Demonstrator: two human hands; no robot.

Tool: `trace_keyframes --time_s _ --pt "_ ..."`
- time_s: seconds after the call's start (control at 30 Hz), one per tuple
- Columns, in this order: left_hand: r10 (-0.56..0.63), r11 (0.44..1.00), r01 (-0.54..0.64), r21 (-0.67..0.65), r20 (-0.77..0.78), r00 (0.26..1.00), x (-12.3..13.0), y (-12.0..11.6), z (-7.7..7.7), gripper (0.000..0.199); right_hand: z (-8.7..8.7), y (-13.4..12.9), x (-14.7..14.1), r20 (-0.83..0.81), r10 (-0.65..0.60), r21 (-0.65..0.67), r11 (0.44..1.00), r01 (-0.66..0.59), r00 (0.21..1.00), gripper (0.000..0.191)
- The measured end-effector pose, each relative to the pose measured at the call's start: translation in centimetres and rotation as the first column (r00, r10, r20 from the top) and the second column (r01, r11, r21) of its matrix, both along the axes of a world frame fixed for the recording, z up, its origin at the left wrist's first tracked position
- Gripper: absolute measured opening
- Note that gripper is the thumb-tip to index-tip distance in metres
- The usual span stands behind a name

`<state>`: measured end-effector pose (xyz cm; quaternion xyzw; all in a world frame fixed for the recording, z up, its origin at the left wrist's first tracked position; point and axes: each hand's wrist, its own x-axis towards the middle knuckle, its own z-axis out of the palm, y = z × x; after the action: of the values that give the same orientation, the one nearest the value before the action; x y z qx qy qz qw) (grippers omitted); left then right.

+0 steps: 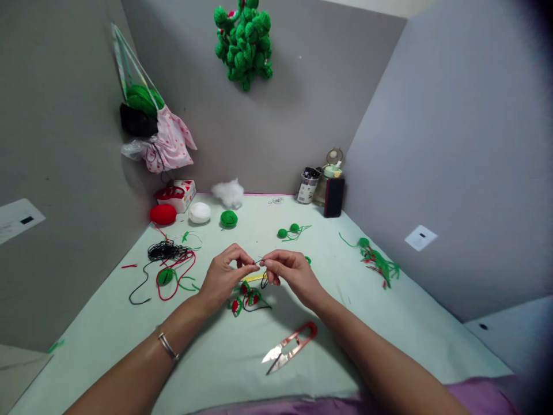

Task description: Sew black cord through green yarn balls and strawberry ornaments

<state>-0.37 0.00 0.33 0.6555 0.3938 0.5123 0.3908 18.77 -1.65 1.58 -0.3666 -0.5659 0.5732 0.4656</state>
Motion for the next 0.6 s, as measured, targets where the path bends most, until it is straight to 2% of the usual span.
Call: trace_keyframes --time_s 0.27,0.37,0.5,0.6 --pt "-0.028 0.997 0.026 -0.068 -0.029 0.999 -0.37 0.36 -0.05 0.011 0.72 0.13 0.30 -0.048 -0.033 -0.029 0.999 0.032 0.998 0.027" --pt "-0.043 0.994 0.041 -0.104 -0.025 0.999 -0.52 0.53 -0.03 0.014 0.79 0.10 0.35 -0.039 -0.024 -0.036 0.999 0.023 0.999 0.026" --pt "-0.085 0.973 0.089 -0.214 0.027 0.996 -0.71 0.76 0.08 0.020 0.81 0.02 0.33 0.001 0.017 -0.044 0.999 -0.017 1.000 0.028" --pt "-0.098 0.973 0.095 -0.212 0.000 0.995 -0.75 0.85 0.05 0.021 0.94 -0.04 0.32 0.009 0.027 -0.042 0.999 -0.026 1.000 0.028"
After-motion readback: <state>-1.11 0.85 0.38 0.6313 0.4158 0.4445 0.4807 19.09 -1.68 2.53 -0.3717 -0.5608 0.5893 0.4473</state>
